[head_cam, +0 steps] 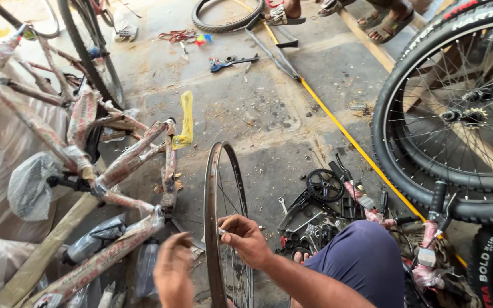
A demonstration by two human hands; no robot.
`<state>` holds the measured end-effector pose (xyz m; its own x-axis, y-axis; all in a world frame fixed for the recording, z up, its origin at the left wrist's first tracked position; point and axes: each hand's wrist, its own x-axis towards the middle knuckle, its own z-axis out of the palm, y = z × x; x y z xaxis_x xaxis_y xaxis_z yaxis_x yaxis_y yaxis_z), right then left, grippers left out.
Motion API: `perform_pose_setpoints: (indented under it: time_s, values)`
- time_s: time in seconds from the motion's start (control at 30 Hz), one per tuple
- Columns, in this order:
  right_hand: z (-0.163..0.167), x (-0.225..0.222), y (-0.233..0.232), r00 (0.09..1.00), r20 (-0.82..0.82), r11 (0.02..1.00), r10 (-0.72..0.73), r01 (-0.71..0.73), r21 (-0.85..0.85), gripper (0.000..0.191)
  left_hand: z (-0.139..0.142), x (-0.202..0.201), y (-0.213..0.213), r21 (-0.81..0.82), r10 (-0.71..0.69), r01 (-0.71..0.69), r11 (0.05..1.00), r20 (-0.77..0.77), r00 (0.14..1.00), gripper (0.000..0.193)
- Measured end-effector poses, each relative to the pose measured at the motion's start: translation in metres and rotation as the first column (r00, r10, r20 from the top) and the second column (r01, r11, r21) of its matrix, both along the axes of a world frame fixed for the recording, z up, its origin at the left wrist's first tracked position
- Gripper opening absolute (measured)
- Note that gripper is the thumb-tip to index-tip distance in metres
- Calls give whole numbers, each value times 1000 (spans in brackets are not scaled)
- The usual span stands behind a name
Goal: The person sits on the floor and scrubs a bicycle rim with a small piece of cloth. They rotate the rim to clean different sections, focusing on the braking surface.
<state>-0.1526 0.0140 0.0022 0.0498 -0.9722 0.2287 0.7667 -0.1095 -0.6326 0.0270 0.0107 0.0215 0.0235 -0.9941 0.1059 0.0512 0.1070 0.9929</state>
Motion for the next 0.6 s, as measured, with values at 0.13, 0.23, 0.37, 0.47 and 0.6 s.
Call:
perform_pose_setpoints:
  time_s: [0.13,0.23,0.37,0.47,0.6]
  values:
    - [-2,-2,1,1000,-13,997,9,-10,-75,21,29,-28,29,-276,-40,235,932,566,823,63]
    - [-4,-5,2,996,-90,997,20,-27,-79,22,43,-34,29,-133,-143,212,968,399,906,63]
    - [-10,-6,-3,981,-193,999,17,-22,-25,23,46,-29,21,62,-180,169,984,376,909,66]
    - [-13,-3,-10,987,-155,997,52,-42,70,27,41,-28,25,-66,-79,137,988,552,830,68]
    - [-24,-3,-14,979,-154,985,135,-116,127,30,37,-30,30,-212,42,110,971,607,793,62]
